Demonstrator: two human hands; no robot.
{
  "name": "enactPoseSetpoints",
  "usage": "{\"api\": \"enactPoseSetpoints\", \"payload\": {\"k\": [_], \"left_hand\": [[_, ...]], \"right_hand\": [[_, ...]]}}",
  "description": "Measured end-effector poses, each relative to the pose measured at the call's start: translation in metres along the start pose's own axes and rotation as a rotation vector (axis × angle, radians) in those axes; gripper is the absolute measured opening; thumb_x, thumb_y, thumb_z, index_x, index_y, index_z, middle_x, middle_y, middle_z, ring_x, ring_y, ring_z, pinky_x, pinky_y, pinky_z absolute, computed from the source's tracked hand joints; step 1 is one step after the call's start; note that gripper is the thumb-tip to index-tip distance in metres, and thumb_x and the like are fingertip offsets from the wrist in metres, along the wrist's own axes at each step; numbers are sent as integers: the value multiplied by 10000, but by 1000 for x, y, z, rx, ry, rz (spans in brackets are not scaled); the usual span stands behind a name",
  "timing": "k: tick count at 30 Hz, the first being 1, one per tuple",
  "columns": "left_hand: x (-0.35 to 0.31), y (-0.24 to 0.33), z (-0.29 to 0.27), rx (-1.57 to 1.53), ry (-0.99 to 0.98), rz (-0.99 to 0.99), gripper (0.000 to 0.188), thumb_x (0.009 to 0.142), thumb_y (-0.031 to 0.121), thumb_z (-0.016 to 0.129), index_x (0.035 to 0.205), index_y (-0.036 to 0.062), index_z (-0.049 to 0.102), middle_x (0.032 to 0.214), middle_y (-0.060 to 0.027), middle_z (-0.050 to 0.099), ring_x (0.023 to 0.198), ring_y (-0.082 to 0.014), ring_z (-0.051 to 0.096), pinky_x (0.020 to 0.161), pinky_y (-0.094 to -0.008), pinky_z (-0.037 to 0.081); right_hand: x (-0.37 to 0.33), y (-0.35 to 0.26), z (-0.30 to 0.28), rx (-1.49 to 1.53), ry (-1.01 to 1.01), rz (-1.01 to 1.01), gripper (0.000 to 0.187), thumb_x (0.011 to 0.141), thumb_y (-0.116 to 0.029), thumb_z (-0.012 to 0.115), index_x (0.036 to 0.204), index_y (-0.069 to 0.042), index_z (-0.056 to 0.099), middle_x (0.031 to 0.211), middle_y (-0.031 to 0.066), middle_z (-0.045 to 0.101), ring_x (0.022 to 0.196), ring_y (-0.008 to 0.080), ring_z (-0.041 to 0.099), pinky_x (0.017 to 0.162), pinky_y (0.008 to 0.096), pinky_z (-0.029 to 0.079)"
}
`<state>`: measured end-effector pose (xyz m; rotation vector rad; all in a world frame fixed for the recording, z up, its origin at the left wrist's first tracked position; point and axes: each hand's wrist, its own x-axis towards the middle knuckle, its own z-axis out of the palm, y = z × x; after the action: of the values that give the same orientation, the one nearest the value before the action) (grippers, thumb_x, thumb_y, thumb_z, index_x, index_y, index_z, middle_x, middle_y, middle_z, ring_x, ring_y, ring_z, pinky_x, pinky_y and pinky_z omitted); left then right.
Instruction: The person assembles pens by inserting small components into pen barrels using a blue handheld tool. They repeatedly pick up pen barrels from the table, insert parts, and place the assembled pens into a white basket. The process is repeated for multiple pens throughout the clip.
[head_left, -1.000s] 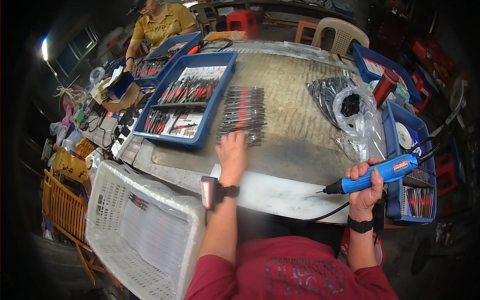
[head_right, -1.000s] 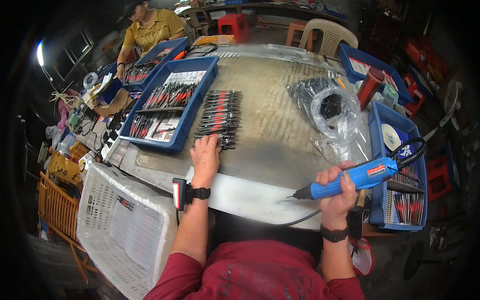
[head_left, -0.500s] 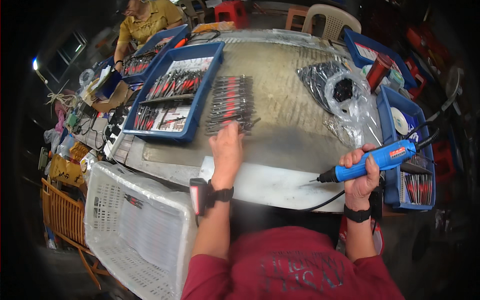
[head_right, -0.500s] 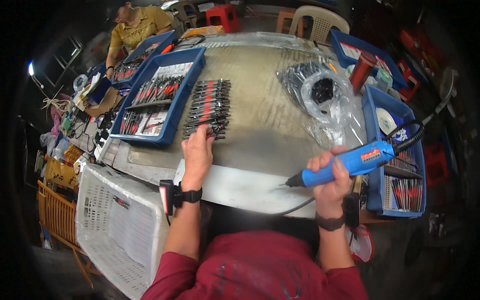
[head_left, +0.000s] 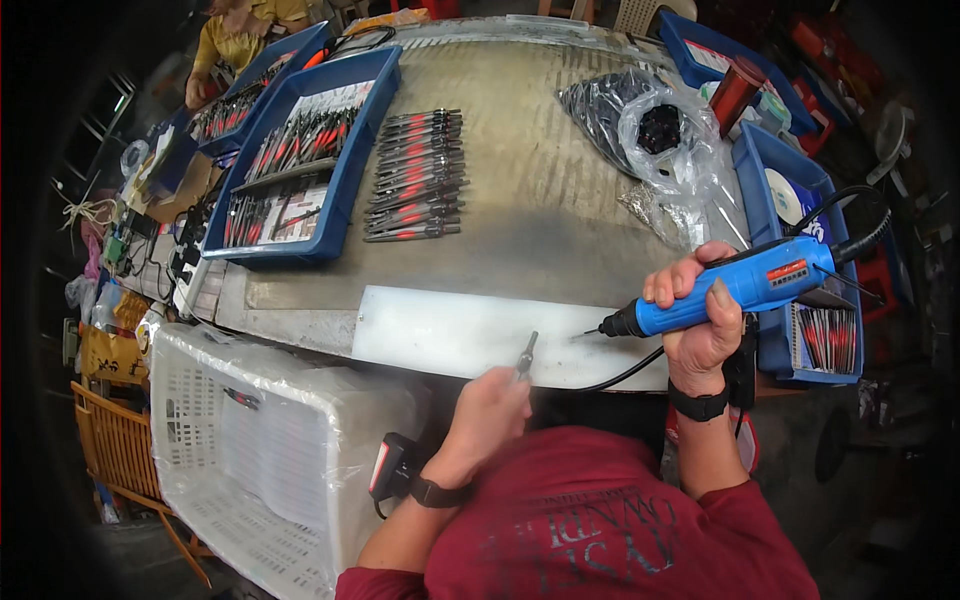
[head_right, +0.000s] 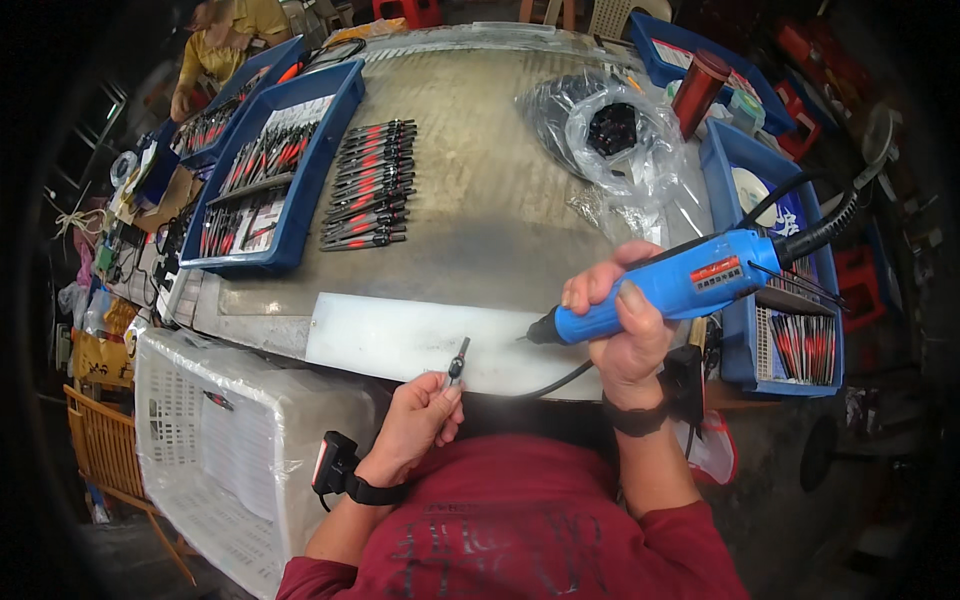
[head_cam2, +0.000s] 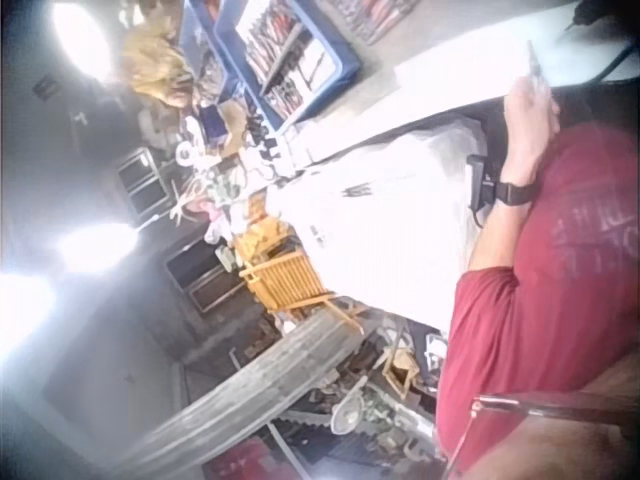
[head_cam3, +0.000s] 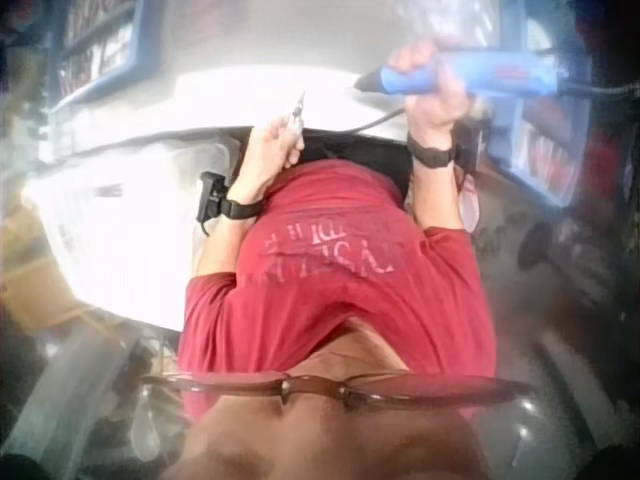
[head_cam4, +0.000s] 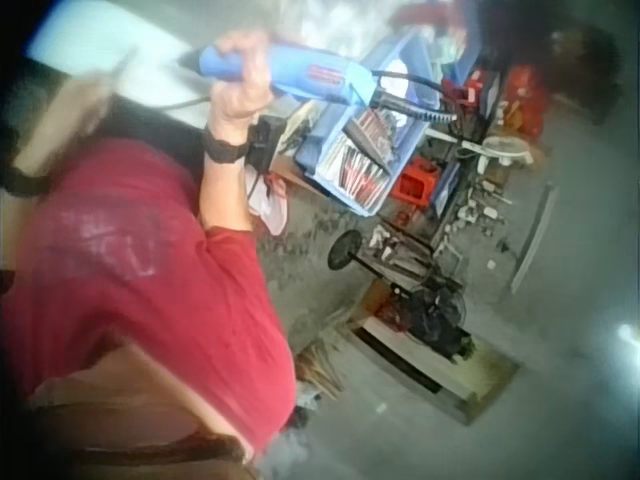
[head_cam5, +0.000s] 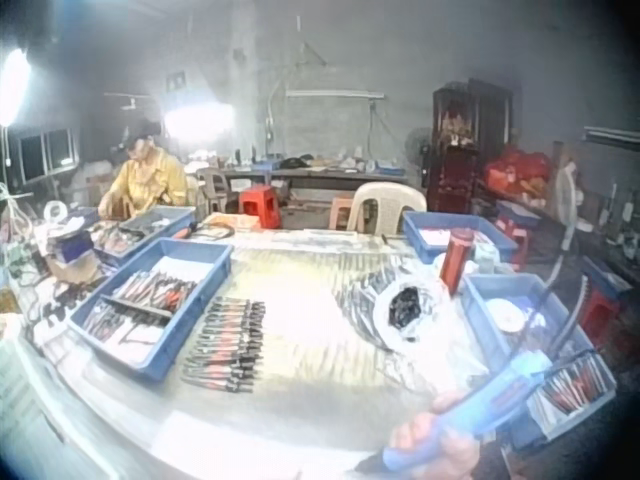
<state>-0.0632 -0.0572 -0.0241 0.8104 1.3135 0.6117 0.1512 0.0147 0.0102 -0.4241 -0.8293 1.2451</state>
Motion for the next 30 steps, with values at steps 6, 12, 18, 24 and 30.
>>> {"api": "enactPoseSetpoints", "payload": {"k": [6, 12, 18, 24, 30], "left_hand": [[-2, -17, 4, -194, 1, -28, 176, 924, 151, 494, 863, 2, 563, 632, -28, 556, 465, -79, 485, 416, -201, 381], [1, -18, 1, -260, -13, -71, 202, 920, 157, 502, 850, -15, 580, 636, -57, 582, 491, -112, 546, 439, -219, 446], [2, -23, 0, -338, -39, -96, 224, 915, 184, 516, 843, -17, 587, 630, -65, 584, 485, -122, 553, 431, -223, 453], [4, -23, 1, -328, -50, -62, 227, 917, 183, 511, 840, -19, 585, 626, -67, 583, 475, -127, 552, 421, -222, 448], [6, -23, 2, -327, -46, -81, 235, 918, 187, 506, 846, -24, 581, 623, -70, 581, 470, -130, 554, 419, -225, 446]], "right_hand": [[-4, 2, 10, 20, -38, 43, 428, 733, -206, 629, 1097, -97, 434, 728, 81, 517, 639, 212, 512, 655, 382, 425], [-6, 7, 20, 6, -105, 58, 443, 728, -203, 656, 1092, -90, 430, 732, 86, 512, 645, 214, 511, 650, 372, 422], [-9, 13, 24, 19, -114, 77, 432, 732, -193, 650, 1085, -81, 427, 740, 91, 515, 653, 216, 513, 648, 368, 420], [-10, 14, 29, 31, -150, 86, 434, 733, -191, 657, 1088, -80, 432, 747, 97, 518, 654, 217, 514, 645, 365, 421], [-12, 15, 36, 20, -177, 99, 436, 733, -180, 665, 1084, -71, 430, 748, 99, 520, 655, 215, 510, 642, 357, 420]]}}
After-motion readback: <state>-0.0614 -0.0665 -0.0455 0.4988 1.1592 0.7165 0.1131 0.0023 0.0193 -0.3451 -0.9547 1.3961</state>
